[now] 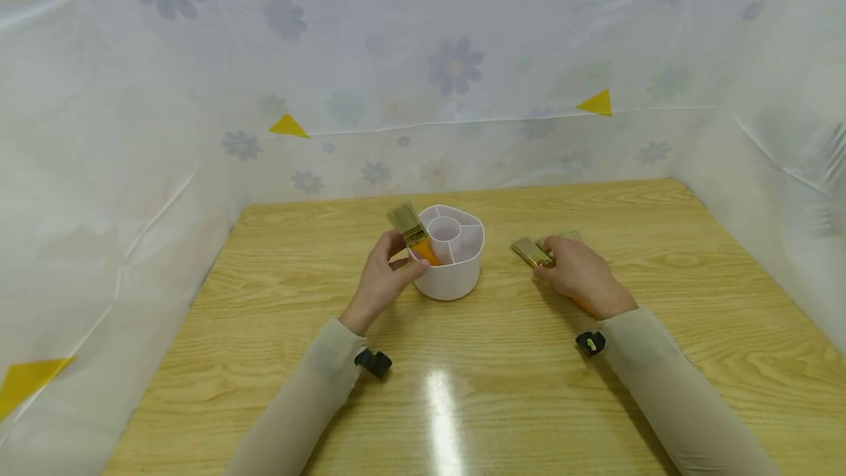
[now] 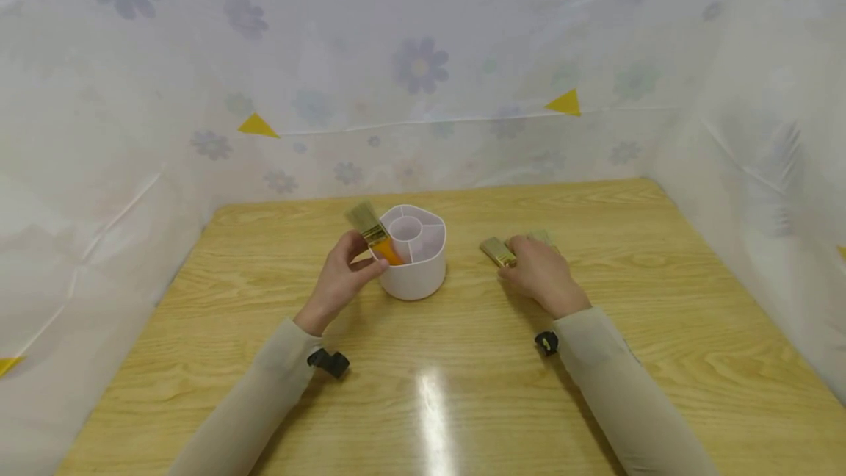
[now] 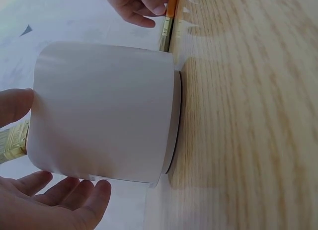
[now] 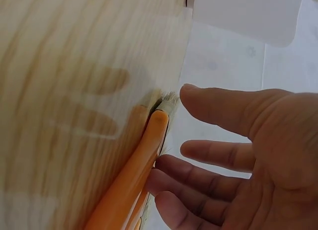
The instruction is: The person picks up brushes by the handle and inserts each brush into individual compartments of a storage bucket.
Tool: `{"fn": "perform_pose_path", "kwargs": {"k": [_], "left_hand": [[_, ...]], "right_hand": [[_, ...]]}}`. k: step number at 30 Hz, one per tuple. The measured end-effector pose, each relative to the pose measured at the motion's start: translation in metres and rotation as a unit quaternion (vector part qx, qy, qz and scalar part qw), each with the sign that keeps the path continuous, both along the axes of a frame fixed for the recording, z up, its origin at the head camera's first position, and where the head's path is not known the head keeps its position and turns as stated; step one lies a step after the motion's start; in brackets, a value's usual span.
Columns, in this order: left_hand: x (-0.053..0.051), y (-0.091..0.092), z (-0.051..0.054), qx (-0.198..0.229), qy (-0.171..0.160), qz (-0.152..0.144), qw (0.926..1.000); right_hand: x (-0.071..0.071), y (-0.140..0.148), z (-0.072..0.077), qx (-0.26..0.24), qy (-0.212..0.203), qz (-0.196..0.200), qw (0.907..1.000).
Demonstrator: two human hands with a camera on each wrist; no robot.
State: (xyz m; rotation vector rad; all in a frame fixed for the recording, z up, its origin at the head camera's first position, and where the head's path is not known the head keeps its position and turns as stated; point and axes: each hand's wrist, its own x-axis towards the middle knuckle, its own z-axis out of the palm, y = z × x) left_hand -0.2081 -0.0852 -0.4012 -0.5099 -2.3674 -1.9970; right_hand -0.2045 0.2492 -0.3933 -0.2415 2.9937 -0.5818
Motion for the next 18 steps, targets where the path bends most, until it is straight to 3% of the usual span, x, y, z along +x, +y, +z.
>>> {"fn": "perform_pose_path", "kwargs": {"k": [18], "left_hand": [[0.0003,-0.0003,0.0001,-0.001,0.004,-0.005,1.0]], "right_hand": [[0.0004,0.0012,-0.0014,-0.016,0.003,0.029,0.9994]]}}
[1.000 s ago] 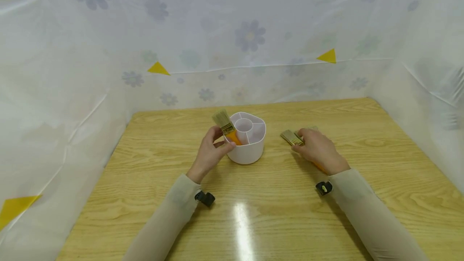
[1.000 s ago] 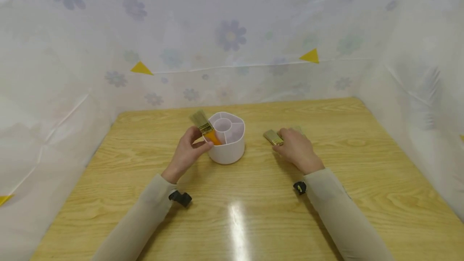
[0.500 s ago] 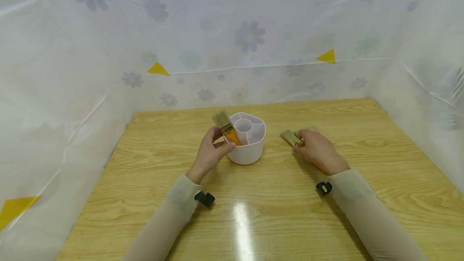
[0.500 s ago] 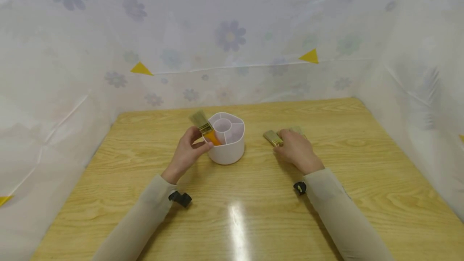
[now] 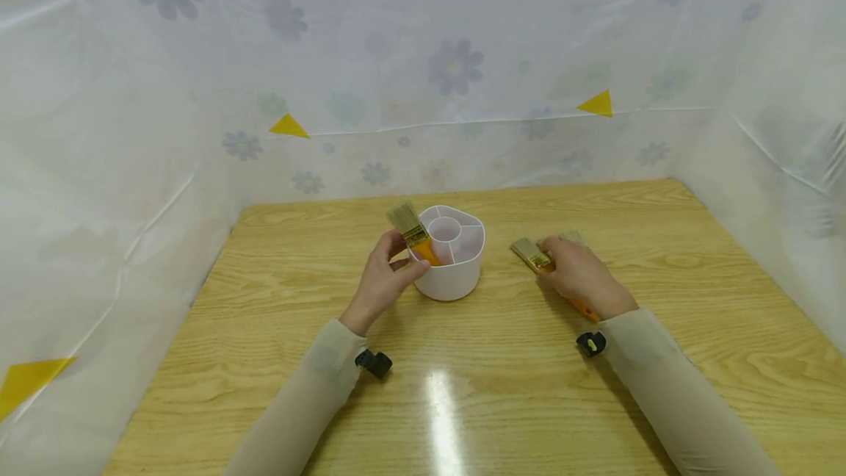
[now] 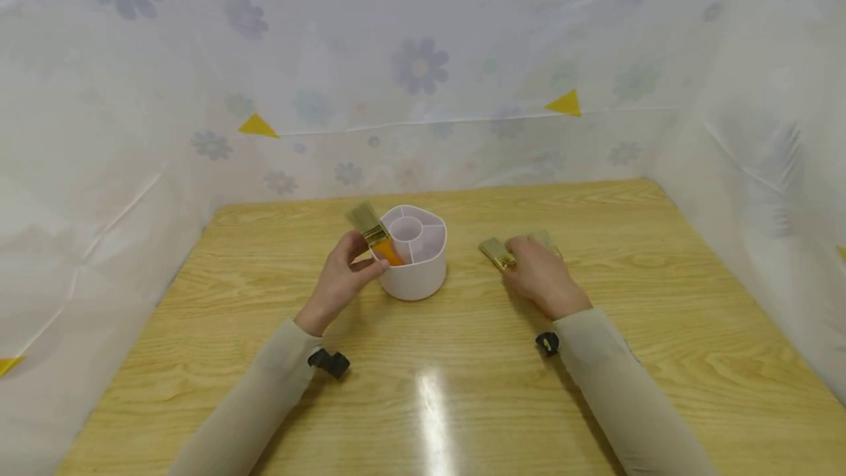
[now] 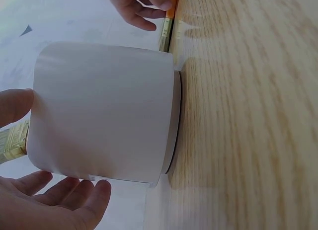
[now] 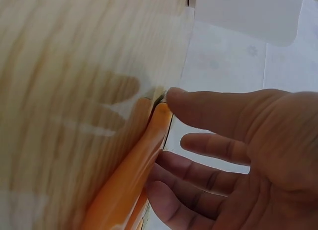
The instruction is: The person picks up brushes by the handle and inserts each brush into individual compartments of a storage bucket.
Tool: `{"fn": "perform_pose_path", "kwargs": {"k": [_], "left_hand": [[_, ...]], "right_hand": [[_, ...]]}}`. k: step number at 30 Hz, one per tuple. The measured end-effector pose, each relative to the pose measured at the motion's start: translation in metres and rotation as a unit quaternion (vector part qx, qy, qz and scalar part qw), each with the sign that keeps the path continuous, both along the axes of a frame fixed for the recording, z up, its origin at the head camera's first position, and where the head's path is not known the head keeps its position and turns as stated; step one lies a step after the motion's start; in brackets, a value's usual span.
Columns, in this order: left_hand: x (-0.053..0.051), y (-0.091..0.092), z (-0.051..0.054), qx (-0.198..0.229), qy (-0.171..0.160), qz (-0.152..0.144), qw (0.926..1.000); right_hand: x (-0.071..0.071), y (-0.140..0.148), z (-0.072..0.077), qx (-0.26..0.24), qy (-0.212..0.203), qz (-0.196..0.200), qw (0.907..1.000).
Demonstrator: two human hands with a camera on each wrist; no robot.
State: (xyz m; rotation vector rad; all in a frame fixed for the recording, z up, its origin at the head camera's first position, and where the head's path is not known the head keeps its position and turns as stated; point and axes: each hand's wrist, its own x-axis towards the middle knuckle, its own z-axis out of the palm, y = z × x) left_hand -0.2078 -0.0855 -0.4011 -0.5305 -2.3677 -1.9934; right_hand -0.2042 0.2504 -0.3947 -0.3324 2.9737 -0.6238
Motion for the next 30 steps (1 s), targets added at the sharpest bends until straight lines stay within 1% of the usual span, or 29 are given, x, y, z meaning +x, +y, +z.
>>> {"fn": "perform_pose_path", "kwargs": {"k": [6,11,22,30], "left_hand": [[0.0002,0.0004,0.0004,0.002,-0.001,-0.001,1.0],[0.0006,0.0004,0.0009,0.001,-0.002,-0.001,1.0],[0.0016,0.0004,0.002,0.003,-0.004,-0.004,1.0],[0.0013,0.0008,0.0008,-0.001,0.0,0.002,1.0]], "right_hand": [[-0.0011,0.0009,-0.0015,0.013,-0.001,0.022,0.9997],[-0.0016,0.001,-0.0027,0.013,-0.011,0.024,0.9996],[0.0011,0.0002,-0.0027,0.025,0.001,0.035,0.9991],[-0.0003,0.0003,-0.0036,0.015,-0.024,0.028,0.9992]]}}
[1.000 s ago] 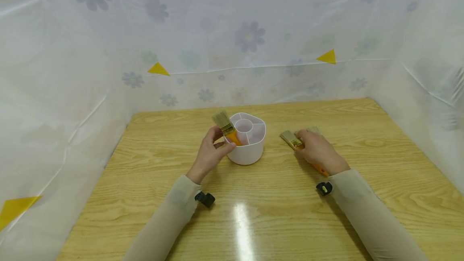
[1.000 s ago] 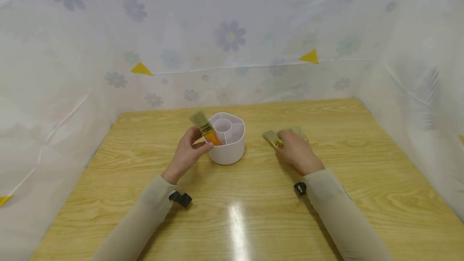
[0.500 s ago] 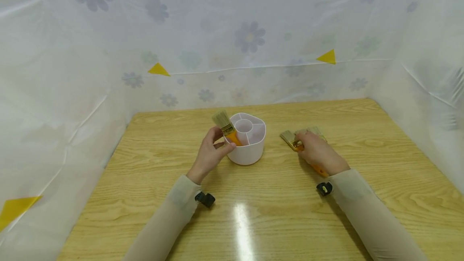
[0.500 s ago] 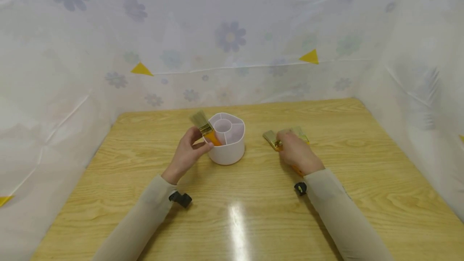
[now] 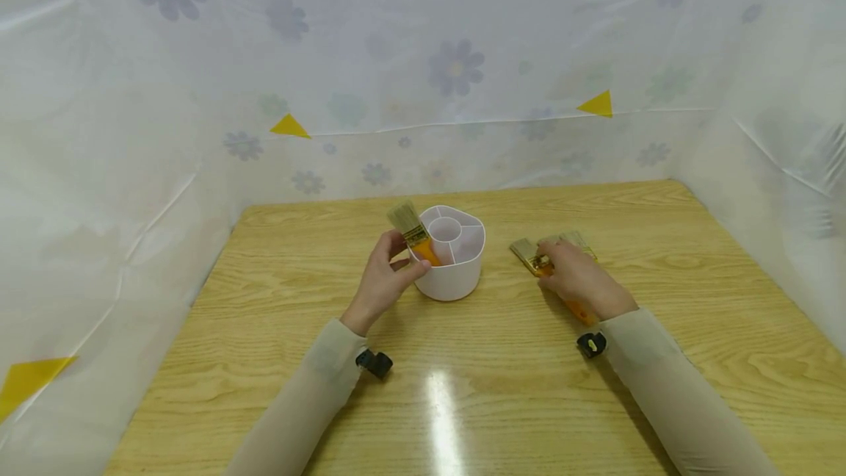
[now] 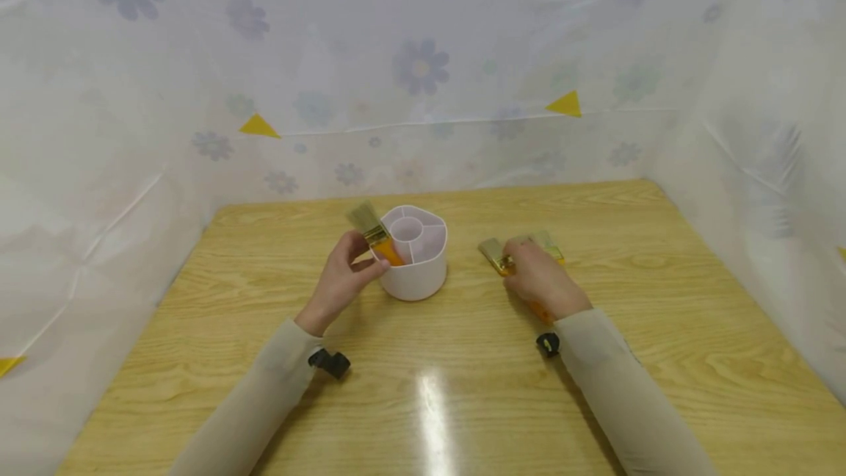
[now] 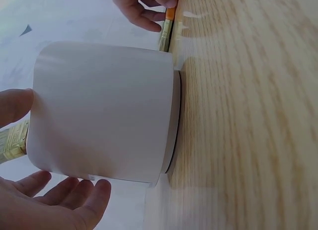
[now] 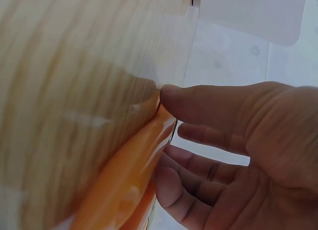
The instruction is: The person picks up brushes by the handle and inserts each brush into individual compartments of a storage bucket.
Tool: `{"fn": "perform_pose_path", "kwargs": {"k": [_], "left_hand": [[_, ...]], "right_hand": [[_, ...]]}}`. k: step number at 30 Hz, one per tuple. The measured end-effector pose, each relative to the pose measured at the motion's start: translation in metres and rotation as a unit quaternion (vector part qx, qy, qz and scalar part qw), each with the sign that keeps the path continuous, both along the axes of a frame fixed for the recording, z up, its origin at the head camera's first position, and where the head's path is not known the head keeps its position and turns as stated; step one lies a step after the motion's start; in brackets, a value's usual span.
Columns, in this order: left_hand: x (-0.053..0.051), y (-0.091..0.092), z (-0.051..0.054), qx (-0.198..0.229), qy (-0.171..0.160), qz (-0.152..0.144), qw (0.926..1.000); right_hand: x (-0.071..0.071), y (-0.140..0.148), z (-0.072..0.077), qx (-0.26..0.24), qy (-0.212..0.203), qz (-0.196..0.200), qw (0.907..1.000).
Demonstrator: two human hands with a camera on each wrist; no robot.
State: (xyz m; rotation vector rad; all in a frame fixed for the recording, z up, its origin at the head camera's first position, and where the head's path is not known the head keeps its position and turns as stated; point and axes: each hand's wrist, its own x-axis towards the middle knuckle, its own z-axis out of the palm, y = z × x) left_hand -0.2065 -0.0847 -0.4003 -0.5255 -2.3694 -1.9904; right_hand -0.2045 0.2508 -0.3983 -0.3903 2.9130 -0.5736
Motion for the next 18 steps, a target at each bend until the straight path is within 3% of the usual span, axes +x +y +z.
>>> {"fn": "perform_pose_path", "kwargs": {"k": [10,18], "left_hand": [[-0.0003,-0.0002,-0.0008,0.003,-0.001,-0.001,1.0],[-0.0003,-0.0007,-0.0007,0.007,0.001,-0.005,1.0]], "right_hand": [[-0.0015,0.0002,-0.0017,0.003,0.005,0.029,0.9996],[-0.0008,-0.0002,-0.0016,0.004,0.0,0.02,0.9998]]}}
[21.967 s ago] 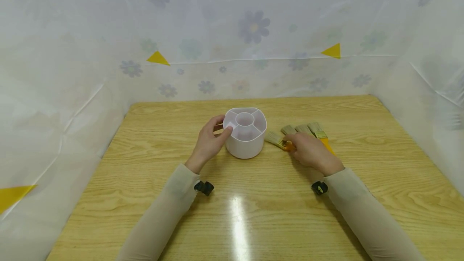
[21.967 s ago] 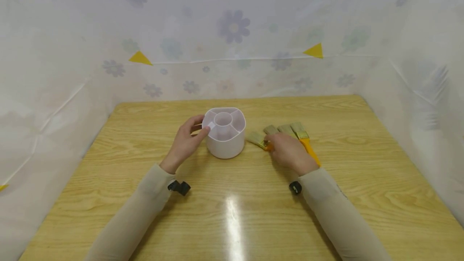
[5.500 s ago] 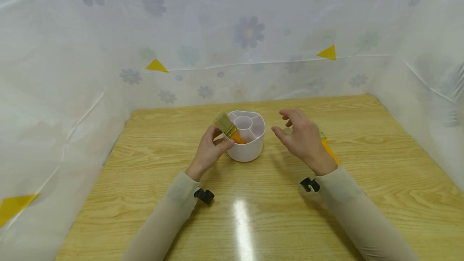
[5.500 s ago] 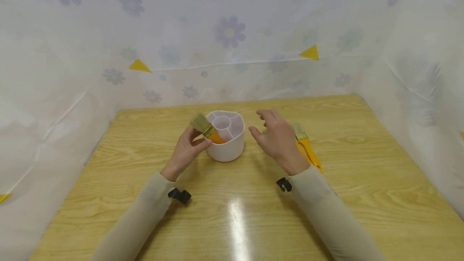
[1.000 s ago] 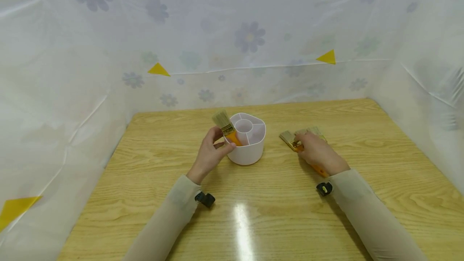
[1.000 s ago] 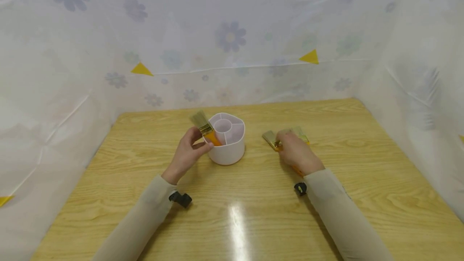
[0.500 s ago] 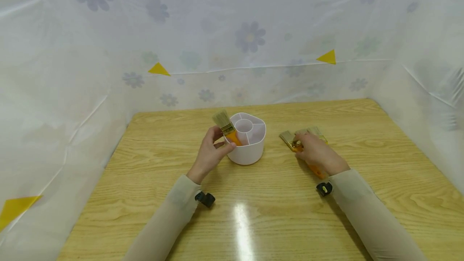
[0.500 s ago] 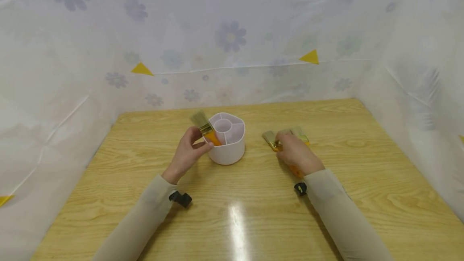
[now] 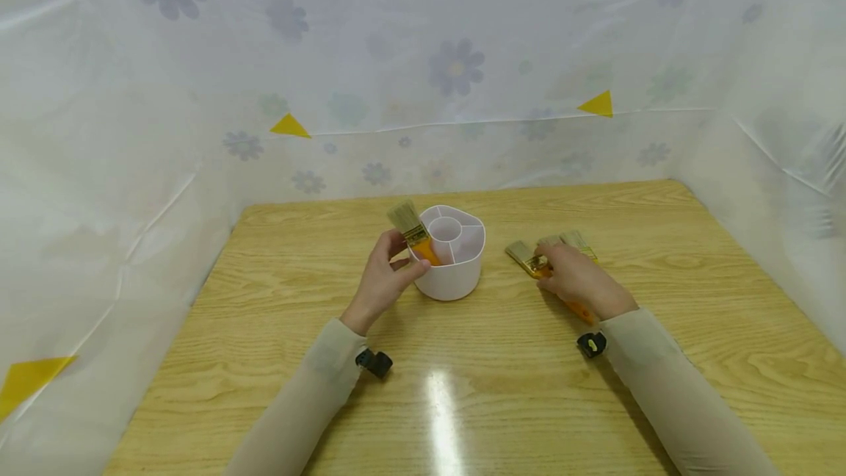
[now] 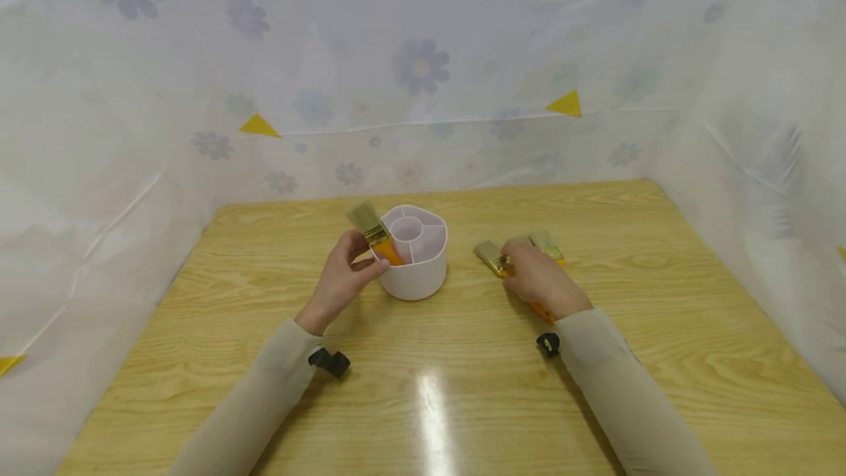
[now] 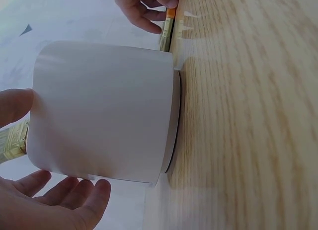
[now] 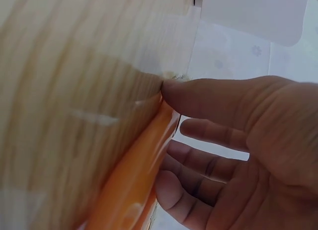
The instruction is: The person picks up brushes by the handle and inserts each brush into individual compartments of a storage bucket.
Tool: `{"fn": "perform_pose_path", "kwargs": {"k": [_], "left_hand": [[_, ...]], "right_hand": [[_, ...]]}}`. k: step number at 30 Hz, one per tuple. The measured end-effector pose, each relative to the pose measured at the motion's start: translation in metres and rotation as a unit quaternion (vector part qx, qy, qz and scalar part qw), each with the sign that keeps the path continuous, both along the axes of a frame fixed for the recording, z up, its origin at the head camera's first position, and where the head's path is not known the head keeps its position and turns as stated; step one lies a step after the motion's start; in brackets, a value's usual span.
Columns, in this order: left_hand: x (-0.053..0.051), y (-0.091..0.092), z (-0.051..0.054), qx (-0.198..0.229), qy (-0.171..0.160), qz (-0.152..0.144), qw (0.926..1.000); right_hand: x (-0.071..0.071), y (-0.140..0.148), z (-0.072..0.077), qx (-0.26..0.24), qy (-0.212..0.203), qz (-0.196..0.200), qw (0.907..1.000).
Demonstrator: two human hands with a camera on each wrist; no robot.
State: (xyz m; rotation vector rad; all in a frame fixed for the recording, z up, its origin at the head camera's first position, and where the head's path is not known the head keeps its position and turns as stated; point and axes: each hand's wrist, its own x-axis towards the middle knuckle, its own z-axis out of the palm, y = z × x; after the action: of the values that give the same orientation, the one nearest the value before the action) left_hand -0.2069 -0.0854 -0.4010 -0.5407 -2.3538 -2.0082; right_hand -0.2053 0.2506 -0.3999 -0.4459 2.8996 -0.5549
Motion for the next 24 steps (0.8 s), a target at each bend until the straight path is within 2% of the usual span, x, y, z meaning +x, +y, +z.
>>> {"fn": "perform_pose_path", "kwargs": {"k": [13,15,21,24], "left_hand": [[-0.001,0.0,0.001,-0.011,-0.007,0.001,0.9999],[0.001,0.0,0.005,-0.006,-0.013,-0.002,0.9999],[0.014,0.002,0.027,0.002,-0.019,-0.007,0.9998],[0.017,0.002,0.031,0.003,-0.021,-0.004,0.9998]], "right_hand": [[-0.003,0.0,-0.003,-0.002,0.029,0.021,0.9994],[-0.004,0.0,-0.003,-0.006,0.037,0.023,0.999],[-0.005,0.0,-0.004,-0.011,0.054,0.018,0.9983],[-0.005,-0.001,-0.004,-0.017,0.066,0.012,0.9976]]}}
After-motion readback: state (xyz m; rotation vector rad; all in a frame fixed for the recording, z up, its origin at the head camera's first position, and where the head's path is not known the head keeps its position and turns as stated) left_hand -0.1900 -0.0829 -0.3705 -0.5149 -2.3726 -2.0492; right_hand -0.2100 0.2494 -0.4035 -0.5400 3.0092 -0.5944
